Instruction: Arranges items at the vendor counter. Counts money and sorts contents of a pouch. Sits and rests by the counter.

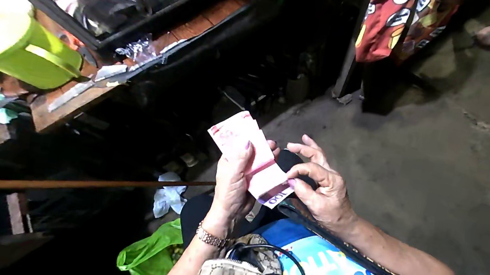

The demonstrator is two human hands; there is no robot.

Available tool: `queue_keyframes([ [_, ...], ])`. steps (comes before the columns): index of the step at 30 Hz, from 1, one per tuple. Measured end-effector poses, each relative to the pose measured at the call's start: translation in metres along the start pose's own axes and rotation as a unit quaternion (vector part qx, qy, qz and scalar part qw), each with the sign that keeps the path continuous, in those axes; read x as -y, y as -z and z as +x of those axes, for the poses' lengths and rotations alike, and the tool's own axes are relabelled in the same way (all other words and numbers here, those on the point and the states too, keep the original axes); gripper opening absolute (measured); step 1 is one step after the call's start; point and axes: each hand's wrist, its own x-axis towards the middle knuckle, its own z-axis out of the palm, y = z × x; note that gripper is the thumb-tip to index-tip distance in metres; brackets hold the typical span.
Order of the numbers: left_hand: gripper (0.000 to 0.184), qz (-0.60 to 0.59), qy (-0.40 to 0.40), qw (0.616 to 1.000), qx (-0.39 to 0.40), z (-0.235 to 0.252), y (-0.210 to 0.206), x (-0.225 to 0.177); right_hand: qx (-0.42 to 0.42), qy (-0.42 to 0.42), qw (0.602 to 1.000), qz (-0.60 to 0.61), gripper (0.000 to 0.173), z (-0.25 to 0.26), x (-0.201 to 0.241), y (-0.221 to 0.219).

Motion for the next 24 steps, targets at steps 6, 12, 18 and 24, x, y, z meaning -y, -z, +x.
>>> queue_keyframes([
  [6, 0.022, 0.059, -0.040, 0.997, -0.021, -0.0011, -0.0038, 0.0004, -0.017, -0.030, 0.999, -0.031, 0.024, 0.0018, 0.0039, 0.0013],
  [12, 0.034, 0.065, -0.050, 0.996, 0.020, -0.0014, -0.0049, 0.0031, -0.033, -0.037, 0.998, -0.026, 0.025, 0.0058, 0.0015, -0.0030],
  [18, 0.040, 0.064, -0.048, 0.996, 0.040, -0.0007, -0.0066, 0.0046, -0.070, -0.012, 0.997, 0.006, 0.007, 0.0082, -0.0053, -0.0062],
  [24, 0.049, 0.006, -0.015, 1.000, 0.027, 0.0009, 0.0006, 0.0052, -0.033, -0.003, 0.999, 0.008, 0.009, 0.0047, -0.0044, 0.0009],
])
